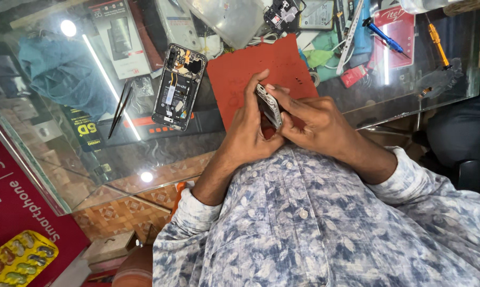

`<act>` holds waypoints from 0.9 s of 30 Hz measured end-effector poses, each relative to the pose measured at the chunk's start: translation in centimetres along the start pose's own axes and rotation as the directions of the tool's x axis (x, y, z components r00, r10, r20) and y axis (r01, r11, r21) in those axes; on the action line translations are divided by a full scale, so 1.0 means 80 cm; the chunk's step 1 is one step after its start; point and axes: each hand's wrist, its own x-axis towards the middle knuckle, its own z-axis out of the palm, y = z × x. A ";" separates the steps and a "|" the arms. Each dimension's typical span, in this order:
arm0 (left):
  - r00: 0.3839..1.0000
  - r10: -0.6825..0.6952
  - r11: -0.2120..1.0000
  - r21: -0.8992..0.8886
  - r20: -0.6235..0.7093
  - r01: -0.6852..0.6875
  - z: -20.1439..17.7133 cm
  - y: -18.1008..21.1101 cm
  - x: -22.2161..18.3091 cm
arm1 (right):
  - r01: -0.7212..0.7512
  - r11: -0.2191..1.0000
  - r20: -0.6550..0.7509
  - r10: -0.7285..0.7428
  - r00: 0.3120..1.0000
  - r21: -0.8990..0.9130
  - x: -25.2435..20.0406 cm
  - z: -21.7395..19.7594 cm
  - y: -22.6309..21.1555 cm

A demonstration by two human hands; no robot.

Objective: The person disassembles a white feature phone using a blue screwdriver and a black prying tool. They remove the back cover, battery, and keypad, then place the components on a red mat on a glass workbench.

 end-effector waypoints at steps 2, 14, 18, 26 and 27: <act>1.000 0.021 1.000 0.008 -0.006 -0.021 0.002 -0.002 -0.001 | -0.007 1.000 -0.020 0.007 1.000 -0.018 0.001 0.002 -0.002; 1.000 0.023 0.998 0.056 -0.005 -0.022 0.005 0.000 -0.001 | 0.093 0.996 -0.105 -0.092 0.990 0.010 0.003 -0.001 -0.005; 0.998 0.060 0.998 0.033 -0.009 -0.060 0.007 0.000 -0.002 | 0.125 0.992 -0.121 -0.124 0.985 -0.003 0.002 -0.006 -0.007; 0.994 0.048 0.999 -0.008 -0.101 -0.049 0.019 -0.006 -0.006 | 0.050 0.999 -0.123 -0.049 0.991 0.002 0.000 0.003 -0.008; 0.992 0.065 0.998 0.000 -0.109 -0.066 0.019 -0.006 -0.005 | 0.069 0.998 -0.131 -0.069 0.989 -0.006 0.000 0.003 -0.008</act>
